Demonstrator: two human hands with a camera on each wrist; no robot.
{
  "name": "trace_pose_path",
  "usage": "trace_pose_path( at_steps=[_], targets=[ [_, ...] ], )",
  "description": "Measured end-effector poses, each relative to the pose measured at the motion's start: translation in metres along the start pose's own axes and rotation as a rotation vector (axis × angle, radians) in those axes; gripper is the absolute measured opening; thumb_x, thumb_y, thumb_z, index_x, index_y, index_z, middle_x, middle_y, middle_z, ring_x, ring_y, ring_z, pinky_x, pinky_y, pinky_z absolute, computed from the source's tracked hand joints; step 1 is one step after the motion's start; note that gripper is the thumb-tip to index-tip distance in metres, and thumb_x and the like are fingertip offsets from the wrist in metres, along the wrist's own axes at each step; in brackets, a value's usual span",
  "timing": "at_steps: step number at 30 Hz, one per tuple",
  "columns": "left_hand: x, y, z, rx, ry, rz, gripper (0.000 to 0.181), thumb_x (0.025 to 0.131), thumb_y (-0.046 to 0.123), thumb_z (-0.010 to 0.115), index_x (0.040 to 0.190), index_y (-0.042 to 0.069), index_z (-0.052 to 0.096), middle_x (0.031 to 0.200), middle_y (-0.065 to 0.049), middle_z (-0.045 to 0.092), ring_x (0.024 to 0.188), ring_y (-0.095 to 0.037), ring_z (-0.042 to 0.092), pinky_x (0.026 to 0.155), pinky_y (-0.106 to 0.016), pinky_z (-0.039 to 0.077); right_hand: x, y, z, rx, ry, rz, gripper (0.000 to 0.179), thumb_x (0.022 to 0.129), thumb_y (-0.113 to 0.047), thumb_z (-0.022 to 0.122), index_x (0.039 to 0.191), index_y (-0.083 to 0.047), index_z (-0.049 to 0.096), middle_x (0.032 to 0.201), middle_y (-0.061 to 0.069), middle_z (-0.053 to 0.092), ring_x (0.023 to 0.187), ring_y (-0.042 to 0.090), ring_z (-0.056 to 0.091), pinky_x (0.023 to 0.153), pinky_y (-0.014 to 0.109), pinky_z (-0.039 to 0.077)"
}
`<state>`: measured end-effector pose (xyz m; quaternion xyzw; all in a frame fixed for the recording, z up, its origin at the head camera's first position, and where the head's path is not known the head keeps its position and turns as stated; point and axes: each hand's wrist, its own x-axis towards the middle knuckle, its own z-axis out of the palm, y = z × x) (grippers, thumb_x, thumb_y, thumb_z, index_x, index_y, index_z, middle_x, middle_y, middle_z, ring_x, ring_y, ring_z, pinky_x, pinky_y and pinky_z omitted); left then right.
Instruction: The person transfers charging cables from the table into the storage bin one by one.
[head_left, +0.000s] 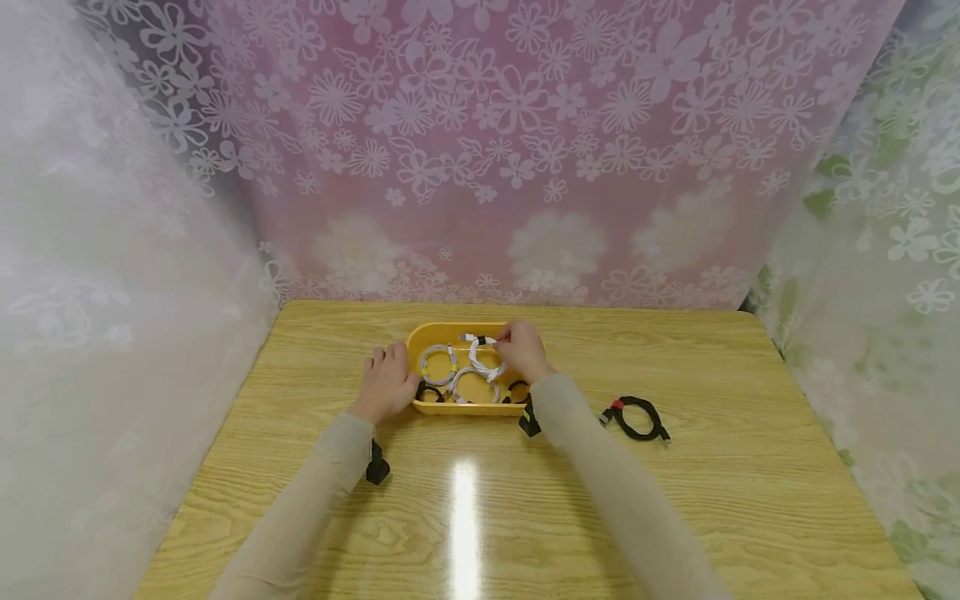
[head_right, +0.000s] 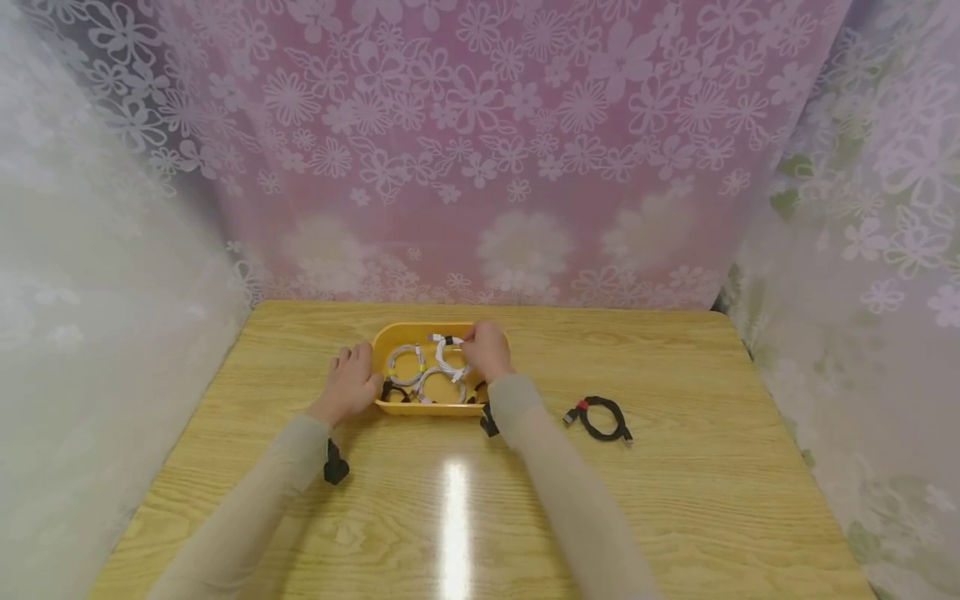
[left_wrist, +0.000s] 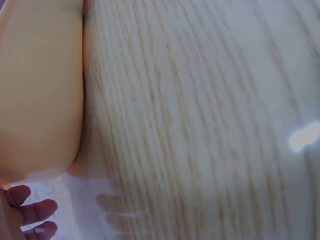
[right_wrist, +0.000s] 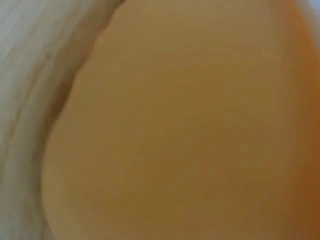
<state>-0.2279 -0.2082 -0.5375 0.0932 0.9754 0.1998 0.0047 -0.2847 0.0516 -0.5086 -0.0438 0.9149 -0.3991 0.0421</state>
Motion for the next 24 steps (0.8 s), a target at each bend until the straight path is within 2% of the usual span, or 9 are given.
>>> trace_pose_path(
  at_steps=[6,12,16,22,24],
  targets=[
    [0.0,0.0,0.001,0.004,-0.003,-0.003,0.015,0.097,0.023,0.044,0.096,0.009,0.038,0.091,-0.01,0.039,0.086,-0.031,0.03,0.077,-0.043,0.021,0.003,0.0,0.015,-0.031,0.01,0.064,0.011,0.09,-0.011,0.069,0.098,-0.004,0.072,0.094,0.01,0.068,0.08,0.024,0.06,0.075,0.038,0.05],
    [0.001,-0.002,0.002,0.011,0.008,-0.001,0.015,0.096,0.023,0.045,0.097,0.009,0.039,0.091,-0.01,0.039,0.086,-0.03,0.03,0.076,-0.043,0.021,0.004,0.002,0.02,0.006,0.021,0.102,0.011,0.09,-0.013,0.071,0.097,-0.006,0.073,0.094,0.009,0.069,0.082,0.024,0.062,0.074,0.038,0.052],
    [0.001,-0.002,0.002,0.006,0.005,0.0,0.015,0.096,0.024,0.044,0.098,0.009,0.039,0.092,-0.01,0.04,0.086,-0.031,0.031,0.077,-0.043,0.022,0.005,0.009,0.022,0.068,0.025,0.096,0.011,0.088,-0.013,0.074,0.096,-0.005,0.074,0.094,0.01,0.069,0.081,0.024,0.063,0.072,0.037,0.053],
    [0.002,-0.002,0.002,0.007,-0.001,0.003,0.015,0.096,0.023,0.042,0.098,0.009,0.039,0.093,-0.011,0.04,0.087,-0.031,0.031,0.077,-0.044,0.022,0.007,0.024,0.022,0.241,-0.007,0.106,0.014,0.089,-0.012,0.074,0.1,-0.002,0.073,0.099,0.012,0.068,0.081,0.023,0.063,0.069,0.034,0.052],
    [0.002,-0.002,0.002,0.008,0.0,0.002,0.015,0.096,0.024,0.043,0.099,0.009,0.039,0.093,-0.011,0.04,0.087,-0.031,0.031,0.077,-0.044,0.022,0.007,0.025,0.021,0.267,-0.018,0.11,0.015,0.089,-0.011,0.073,0.101,-0.002,0.073,0.1,0.013,0.068,0.081,0.023,0.063,0.07,0.034,0.052]
  ],
)
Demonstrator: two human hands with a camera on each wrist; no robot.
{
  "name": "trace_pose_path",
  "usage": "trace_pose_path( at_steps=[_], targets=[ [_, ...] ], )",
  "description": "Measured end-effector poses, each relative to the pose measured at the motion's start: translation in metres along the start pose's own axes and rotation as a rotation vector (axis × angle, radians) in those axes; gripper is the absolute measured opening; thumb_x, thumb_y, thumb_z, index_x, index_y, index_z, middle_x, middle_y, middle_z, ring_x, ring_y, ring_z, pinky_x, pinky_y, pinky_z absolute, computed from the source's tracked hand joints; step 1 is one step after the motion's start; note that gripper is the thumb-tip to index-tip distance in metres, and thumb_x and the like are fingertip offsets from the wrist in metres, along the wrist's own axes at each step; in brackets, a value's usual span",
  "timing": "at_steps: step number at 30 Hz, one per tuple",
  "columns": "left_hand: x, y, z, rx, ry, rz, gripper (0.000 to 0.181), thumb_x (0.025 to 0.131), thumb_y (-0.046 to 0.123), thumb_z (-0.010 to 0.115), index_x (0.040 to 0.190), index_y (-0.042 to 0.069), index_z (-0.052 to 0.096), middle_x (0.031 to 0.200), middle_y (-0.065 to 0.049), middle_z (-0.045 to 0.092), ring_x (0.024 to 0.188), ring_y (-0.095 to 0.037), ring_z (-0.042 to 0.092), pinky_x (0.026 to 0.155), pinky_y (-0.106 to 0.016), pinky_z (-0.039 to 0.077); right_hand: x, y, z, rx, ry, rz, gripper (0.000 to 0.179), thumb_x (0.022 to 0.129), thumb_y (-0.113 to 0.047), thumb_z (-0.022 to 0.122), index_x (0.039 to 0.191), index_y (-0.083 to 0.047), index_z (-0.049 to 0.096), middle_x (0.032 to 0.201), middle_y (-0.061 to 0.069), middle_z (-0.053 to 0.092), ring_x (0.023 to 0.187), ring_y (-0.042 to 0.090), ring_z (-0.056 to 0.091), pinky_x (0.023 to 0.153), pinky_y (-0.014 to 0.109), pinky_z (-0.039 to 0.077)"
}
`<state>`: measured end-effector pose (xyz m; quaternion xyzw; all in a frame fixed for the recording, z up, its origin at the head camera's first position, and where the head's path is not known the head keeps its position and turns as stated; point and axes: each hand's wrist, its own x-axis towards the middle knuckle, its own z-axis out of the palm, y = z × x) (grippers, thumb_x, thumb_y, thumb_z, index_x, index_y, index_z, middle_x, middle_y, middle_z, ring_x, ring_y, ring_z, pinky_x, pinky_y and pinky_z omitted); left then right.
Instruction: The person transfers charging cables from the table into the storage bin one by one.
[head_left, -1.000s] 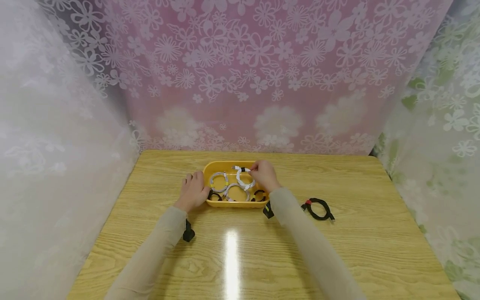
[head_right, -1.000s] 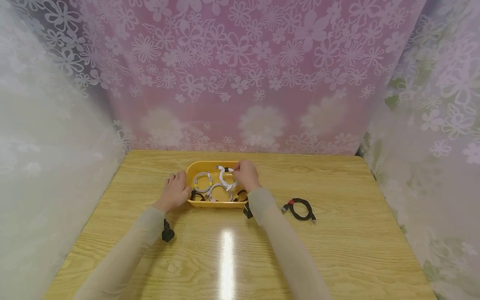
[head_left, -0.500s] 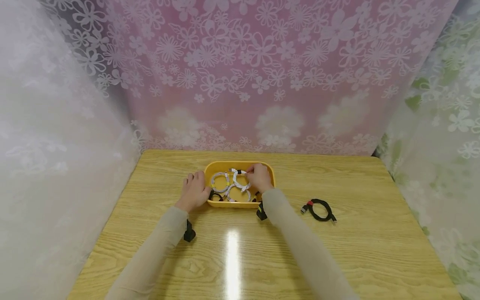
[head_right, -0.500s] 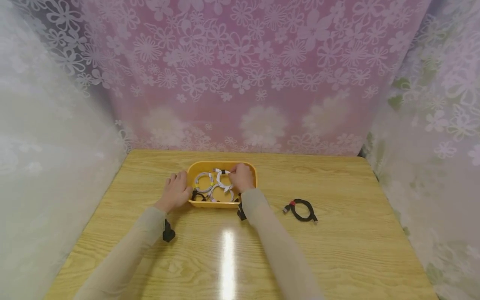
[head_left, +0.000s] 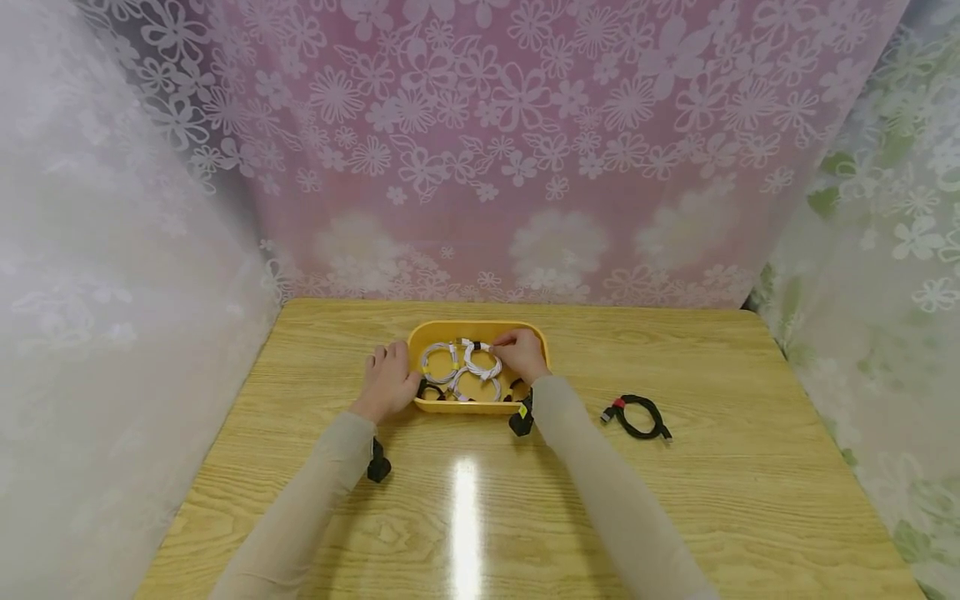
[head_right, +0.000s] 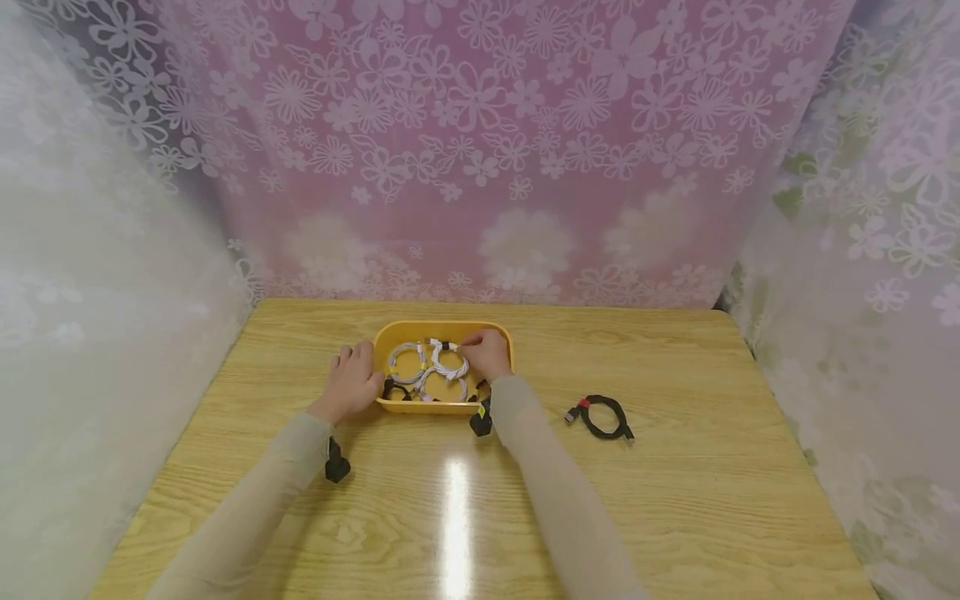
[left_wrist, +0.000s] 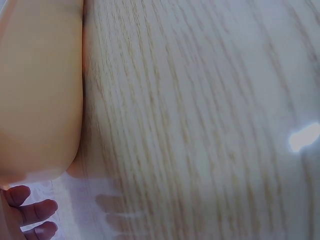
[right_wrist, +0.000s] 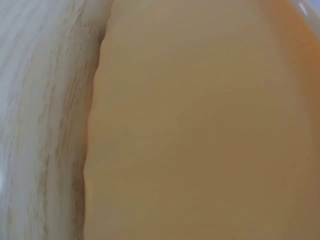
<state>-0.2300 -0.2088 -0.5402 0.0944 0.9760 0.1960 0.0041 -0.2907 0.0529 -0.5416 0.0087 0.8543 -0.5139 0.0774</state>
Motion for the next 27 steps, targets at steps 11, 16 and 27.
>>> trace_pose_path(
  at_steps=[11,16,27],
  targets=[
    [-0.0002,0.0014,-0.0015,0.003,-0.006,-0.002,0.014,0.096,0.023,0.043,0.096,0.01,0.038,0.092,-0.01,0.04,0.087,-0.031,0.03,0.077,-0.043,0.021,0.0004,0.0011,-0.0004,0.007,-0.039,0.02,0.015,0.092,-0.009,0.068,0.105,-0.002,0.071,0.103,0.013,0.066,0.082,0.024,0.062,0.071,0.034,0.051],
    [0.0,0.0009,-0.0012,0.002,-0.005,0.001,0.014,0.097,0.023,0.043,0.097,0.009,0.039,0.093,-0.011,0.04,0.087,-0.031,0.03,0.077,-0.043,0.02,-0.0012,-0.0003,-0.0006,0.059,-0.064,0.025,0.02,0.087,-0.002,0.071,0.107,0.0,0.069,0.105,0.014,0.066,0.083,0.024,0.063,0.072,0.034,0.053],
    [0.0003,-0.0005,0.0001,0.002,0.0,0.006,0.013,0.097,0.022,0.043,0.098,0.009,0.038,0.093,-0.01,0.039,0.087,-0.031,0.03,0.077,-0.044,0.02,-0.0051,-0.0033,-0.0019,0.047,-0.004,0.015,0.021,0.084,0.002,0.074,0.104,0.001,0.071,0.097,0.015,0.069,0.076,0.023,0.064,0.067,0.034,0.053]
  ],
)
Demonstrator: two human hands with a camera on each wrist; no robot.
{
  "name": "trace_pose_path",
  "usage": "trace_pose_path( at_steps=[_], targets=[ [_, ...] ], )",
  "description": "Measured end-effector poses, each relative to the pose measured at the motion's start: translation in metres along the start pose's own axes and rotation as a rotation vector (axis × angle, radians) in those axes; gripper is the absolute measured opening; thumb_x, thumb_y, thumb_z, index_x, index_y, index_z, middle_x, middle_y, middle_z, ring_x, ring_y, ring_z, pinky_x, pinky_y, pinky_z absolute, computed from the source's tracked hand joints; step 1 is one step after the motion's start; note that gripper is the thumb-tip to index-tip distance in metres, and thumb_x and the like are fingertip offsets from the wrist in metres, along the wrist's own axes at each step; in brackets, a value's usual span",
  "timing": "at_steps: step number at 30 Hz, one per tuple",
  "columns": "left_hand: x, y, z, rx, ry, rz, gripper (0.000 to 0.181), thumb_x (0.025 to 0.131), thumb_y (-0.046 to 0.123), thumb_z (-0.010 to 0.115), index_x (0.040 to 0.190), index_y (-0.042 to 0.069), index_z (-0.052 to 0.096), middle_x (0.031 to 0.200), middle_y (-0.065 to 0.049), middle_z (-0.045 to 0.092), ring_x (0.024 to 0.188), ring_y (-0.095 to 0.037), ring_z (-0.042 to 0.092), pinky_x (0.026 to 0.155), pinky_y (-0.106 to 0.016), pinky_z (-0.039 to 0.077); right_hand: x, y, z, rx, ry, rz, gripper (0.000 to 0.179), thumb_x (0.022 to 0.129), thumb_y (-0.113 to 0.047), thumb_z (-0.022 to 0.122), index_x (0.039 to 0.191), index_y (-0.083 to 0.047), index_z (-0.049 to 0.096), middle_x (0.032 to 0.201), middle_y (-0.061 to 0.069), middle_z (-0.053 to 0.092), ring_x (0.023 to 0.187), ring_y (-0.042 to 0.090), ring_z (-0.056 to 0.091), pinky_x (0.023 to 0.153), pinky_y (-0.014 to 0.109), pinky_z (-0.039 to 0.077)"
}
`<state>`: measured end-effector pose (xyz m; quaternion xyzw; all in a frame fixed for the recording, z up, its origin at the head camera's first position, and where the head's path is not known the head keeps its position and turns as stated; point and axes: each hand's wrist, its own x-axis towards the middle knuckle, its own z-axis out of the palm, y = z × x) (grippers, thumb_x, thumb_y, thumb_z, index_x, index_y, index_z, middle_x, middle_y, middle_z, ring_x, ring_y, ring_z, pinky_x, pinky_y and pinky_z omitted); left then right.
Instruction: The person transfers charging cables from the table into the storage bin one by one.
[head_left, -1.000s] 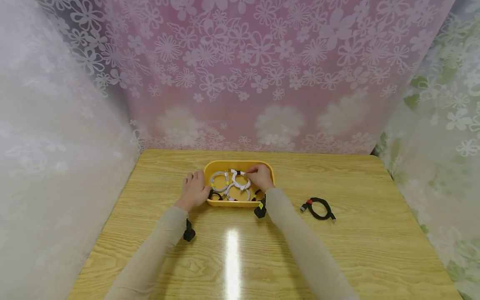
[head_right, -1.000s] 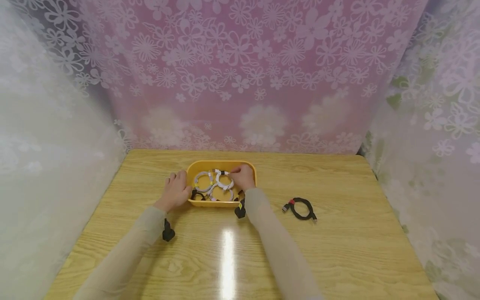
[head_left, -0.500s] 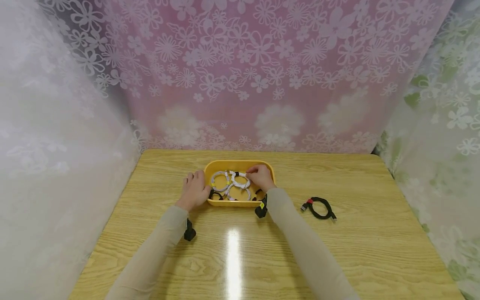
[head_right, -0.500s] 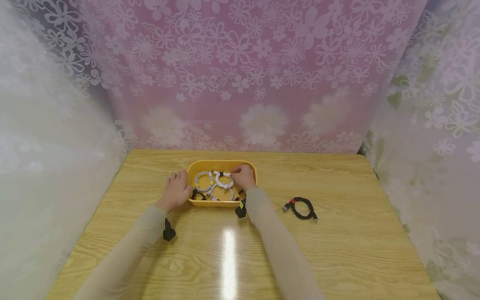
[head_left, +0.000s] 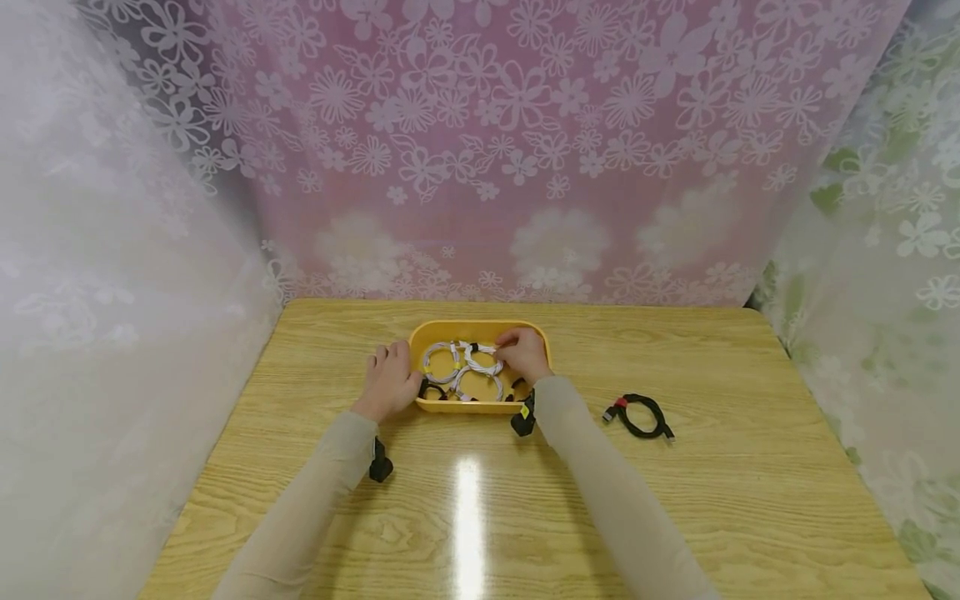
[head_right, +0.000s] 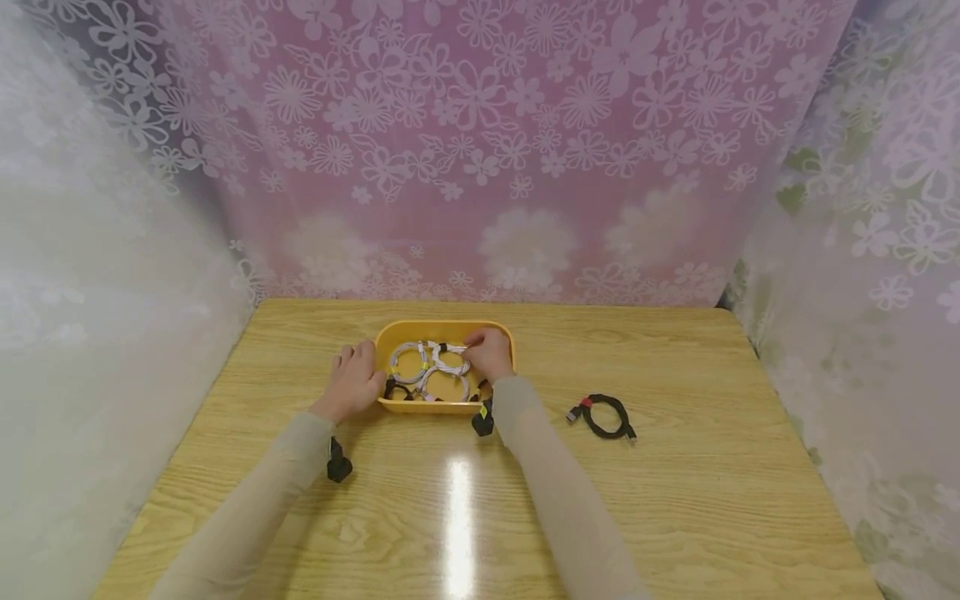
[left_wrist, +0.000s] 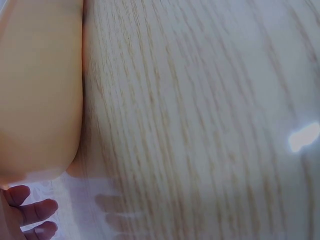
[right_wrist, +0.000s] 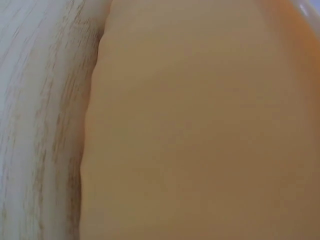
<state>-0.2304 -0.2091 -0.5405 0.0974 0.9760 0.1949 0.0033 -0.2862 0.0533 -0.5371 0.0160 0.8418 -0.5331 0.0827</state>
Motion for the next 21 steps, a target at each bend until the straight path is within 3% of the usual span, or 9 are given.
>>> trace_pose_path(
  at_steps=[9,21],
  targets=[
    [-0.0006,0.0019,-0.0018,-0.001,-0.012,-0.003,0.014,0.097,0.022,0.044,0.099,0.008,0.039,0.093,-0.011,0.04,0.088,-0.032,0.03,0.077,-0.045,0.021,-0.0043,-0.0045,-0.0004,-0.102,-0.021,-0.032,0.02,0.081,-0.002,0.076,0.101,-0.001,0.072,0.095,0.012,0.067,0.078,0.025,0.062,0.068,0.037,0.052],
    [0.0005,0.002,-0.001,0.004,-0.018,-0.01,0.015,0.097,0.023,0.041,0.101,0.008,0.039,0.095,-0.012,0.04,0.089,-0.032,0.03,0.078,-0.045,0.021,0.0012,-0.0007,0.0021,-0.098,0.037,-0.085,0.012,0.083,0.0,0.075,0.095,-0.002,0.072,0.094,0.012,0.067,0.082,0.026,0.063,0.07,0.038,0.053]
  ],
)
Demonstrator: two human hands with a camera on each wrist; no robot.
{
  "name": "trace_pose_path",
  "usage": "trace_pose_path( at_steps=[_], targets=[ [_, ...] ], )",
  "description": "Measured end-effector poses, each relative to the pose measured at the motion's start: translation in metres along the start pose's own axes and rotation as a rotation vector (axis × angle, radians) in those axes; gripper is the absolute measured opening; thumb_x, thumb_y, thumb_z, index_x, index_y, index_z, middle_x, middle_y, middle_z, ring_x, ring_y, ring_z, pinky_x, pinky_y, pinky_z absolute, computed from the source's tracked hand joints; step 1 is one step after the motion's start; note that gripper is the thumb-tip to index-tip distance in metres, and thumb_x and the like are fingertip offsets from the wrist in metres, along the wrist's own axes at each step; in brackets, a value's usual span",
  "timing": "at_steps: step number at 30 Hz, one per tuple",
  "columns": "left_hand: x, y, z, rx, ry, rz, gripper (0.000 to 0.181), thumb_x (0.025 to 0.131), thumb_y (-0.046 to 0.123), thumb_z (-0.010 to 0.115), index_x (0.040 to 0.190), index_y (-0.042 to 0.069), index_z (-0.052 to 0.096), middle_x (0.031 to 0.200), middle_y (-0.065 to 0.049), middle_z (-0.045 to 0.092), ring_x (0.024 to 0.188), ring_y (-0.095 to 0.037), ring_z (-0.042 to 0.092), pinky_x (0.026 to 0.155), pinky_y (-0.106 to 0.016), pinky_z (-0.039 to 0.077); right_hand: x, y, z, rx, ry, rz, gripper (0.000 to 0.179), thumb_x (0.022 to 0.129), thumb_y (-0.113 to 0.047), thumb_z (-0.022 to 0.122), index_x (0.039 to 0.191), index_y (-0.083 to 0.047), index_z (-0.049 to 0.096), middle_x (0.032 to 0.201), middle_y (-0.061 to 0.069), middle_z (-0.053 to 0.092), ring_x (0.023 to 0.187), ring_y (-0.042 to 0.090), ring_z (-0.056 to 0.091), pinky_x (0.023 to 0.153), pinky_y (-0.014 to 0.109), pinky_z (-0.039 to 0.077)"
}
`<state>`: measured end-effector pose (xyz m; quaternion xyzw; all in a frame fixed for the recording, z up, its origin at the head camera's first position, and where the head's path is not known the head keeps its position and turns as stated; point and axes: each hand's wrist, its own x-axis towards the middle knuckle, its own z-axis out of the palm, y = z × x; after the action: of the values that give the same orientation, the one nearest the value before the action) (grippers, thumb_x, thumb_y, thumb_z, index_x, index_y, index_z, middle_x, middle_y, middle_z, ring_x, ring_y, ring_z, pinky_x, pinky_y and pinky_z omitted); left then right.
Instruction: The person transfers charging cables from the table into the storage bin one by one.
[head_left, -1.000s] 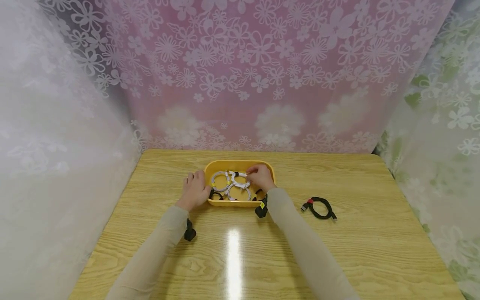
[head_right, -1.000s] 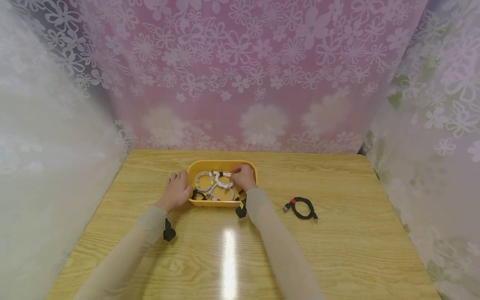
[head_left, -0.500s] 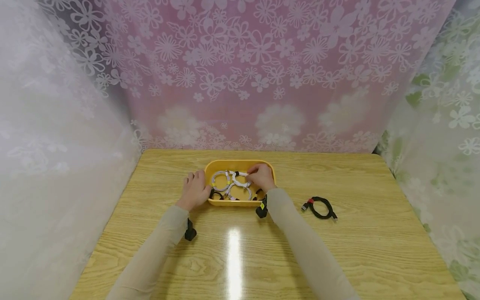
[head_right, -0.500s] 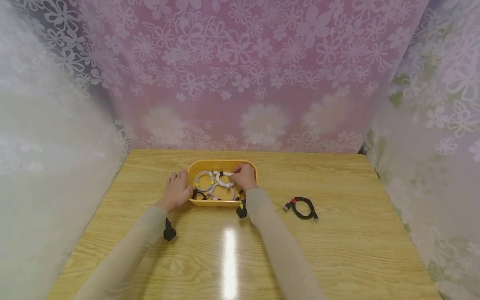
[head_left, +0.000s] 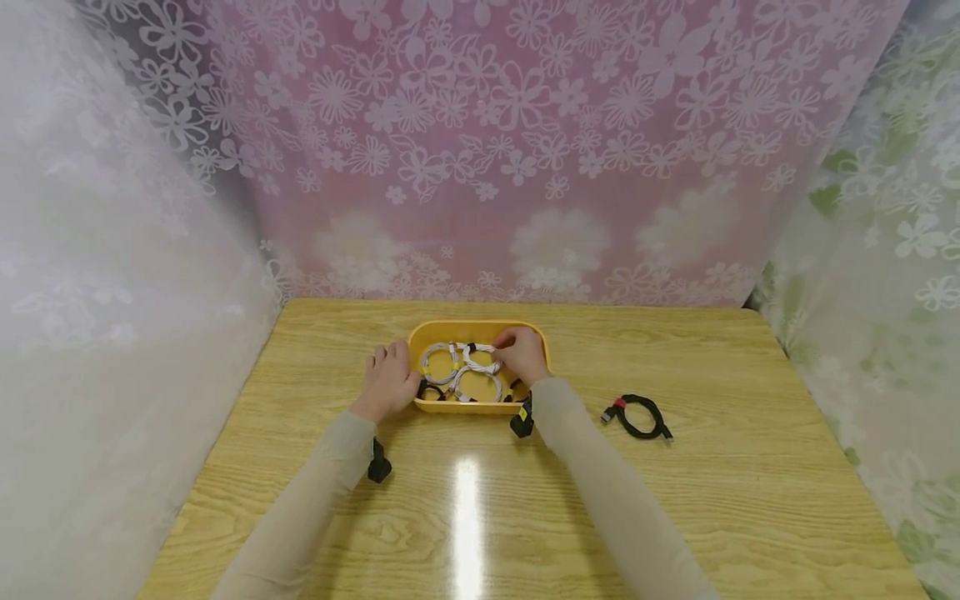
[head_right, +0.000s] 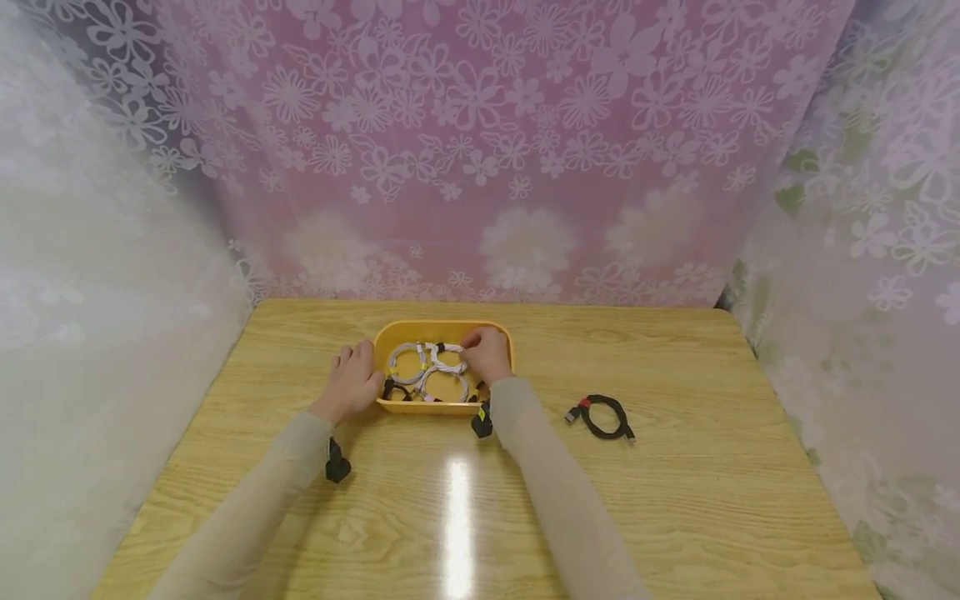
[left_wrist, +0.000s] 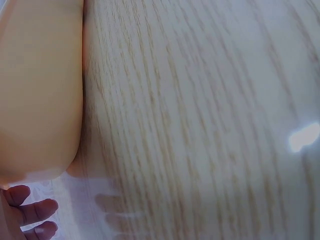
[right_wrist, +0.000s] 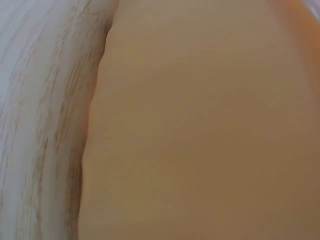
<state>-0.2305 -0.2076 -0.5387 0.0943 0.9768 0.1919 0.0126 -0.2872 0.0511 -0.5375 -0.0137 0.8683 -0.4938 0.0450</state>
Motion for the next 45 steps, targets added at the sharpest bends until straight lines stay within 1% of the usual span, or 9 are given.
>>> trace_pose_path(
  at_steps=[9,18,21,25,30,33,35,41,45],
  targets=[
    [0.0,0.001,-0.001,-0.003,0.006,0.004,0.015,0.096,0.022,0.041,0.1,0.008,0.039,0.095,-0.011,0.04,0.089,-0.032,0.03,0.078,-0.045,0.021,0.0,-0.001,-0.001,-0.037,0.038,-0.024,0.008,0.086,-0.001,0.073,0.094,-0.002,0.073,0.093,0.012,0.068,0.085,0.027,0.063,0.074,0.04,0.053],
    [0.0,0.002,-0.002,-0.005,0.0,0.004,0.016,0.097,0.023,0.042,0.101,0.008,0.039,0.094,-0.011,0.04,0.089,-0.032,0.031,0.078,-0.045,0.021,-0.001,-0.001,-0.004,-0.061,0.005,-0.015,0.011,0.088,-0.002,0.071,0.099,-0.001,0.071,0.096,0.012,0.068,0.088,0.028,0.063,0.076,0.04,0.053],
    [0.0,0.003,-0.002,-0.004,-0.006,-0.001,0.016,0.097,0.023,0.042,0.102,0.008,0.039,0.095,-0.012,0.041,0.09,-0.032,0.031,0.079,-0.045,0.022,-0.003,-0.005,-0.007,-0.078,-0.037,-0.014,0.015,0.089,-0.003,0.07,0.104,0.0,0.07,0.101,0.014,0.067,0.092,0.029,0.063,0.08,0.041,0.052],
    [-0.001,0.001,-0.001,-0.005,-0.008,-0.006,0.018,0.097,0.023,0.042,0.105,0.007,0.04,0.097,-0.012,0.042,0.091,-0.032,0.031,0.079,-0.046,0.022,-0.007,-0.01,-0.013,-0.095,-0.143,-0.012,0.026,0.094,-0.011,0.065,0.118,-0.001,0.065,0.113,0.016,0.063,0.104,0.03,0.06,0.087,0.044,0.05],
    [-0.001,0.001,-0.001,-0.008,-0.003,-0.003,0.018,0.097,0.023,0.041,0.105,0.007,0.04,0.097,-0.012,0.041,0.09,-0.032,0.031,0.079,-0.046,0.022,-0.011,-0.019,-0.022,-0.103,-0.277,-0.002,0.044,0.098,-0.024,0.061,0.135,-0.003,0.053,0.132,0.018,0.054,0.119,0.034,0.053,0.096,0.048,0.046],
    [-0.001,0.001,-0.001,-0.007,-0.001,-0.003,0.018,0.097,0.024,0.041,0.105,0.008,0.04,0.096,-0.012,0.041,0.09,-0.033,0.031,0.079,-0.046,0.023,-0.016,-0.026,-0.028,-0.094,-0.328,0.001,0.051,0.098,-0.028,0.06,0.141,-0.004,0.047,0.141,0.02,0.046,0.127,0.037,0.048,0.099,0.051,0.043],
    [-0.001,0.001,-0.002,-0.008,-0.001,-0.004,0.018,0.097,0.023,0.042,0.105,0.008,0.04,0.096,-0.012,0.041,0.09,-0.032,0.031,0.079,-0.046,0.023,-0.019,-0.032,-0.033,-0.096,-0.346,-0.007,0.053,0.099,-0.029,0.059,0.143,-0.004,0.045,0.145,0.022,0.043,0.13,0.039,0.045,0.101,0.053,0.042],
    [-0.002,0.001,-0.002,-0.013,-0.003,-0.003,0.016,0.098,0.023,0.043,0.104,0.008,0.04,0.097,-0.011,0.041,0.089,-0.032,0.031,0.079,-0.046,0.022,-0.03,-0.045,-0.046,-0.115,-0.372,-0.057,0.057,0.099,-0.032,0.058,0.146,-0.003,0.042,0.147,0.024,0.04,0.133,0.04,0.042,0.103,0.055,0.039],
    [-0.002,0.001,-0.001,-0.011,0.002,-0.004,0.018,0.099,0.024,0.042,0.107,0.008,0.04,0.098,-0.011,0.042,0.09,-0.032,0.032,0.079,-0.046,0.023,-0.035,-0.05,-0.054,-0.103,-0.384,-0.06,0.056,0.099,-0.033,0.058,0.145,-0.005,0.042,0.149,0.023,0.038,0.133,0.041,0.041,0.105,0.055,0.038]
  ],
)
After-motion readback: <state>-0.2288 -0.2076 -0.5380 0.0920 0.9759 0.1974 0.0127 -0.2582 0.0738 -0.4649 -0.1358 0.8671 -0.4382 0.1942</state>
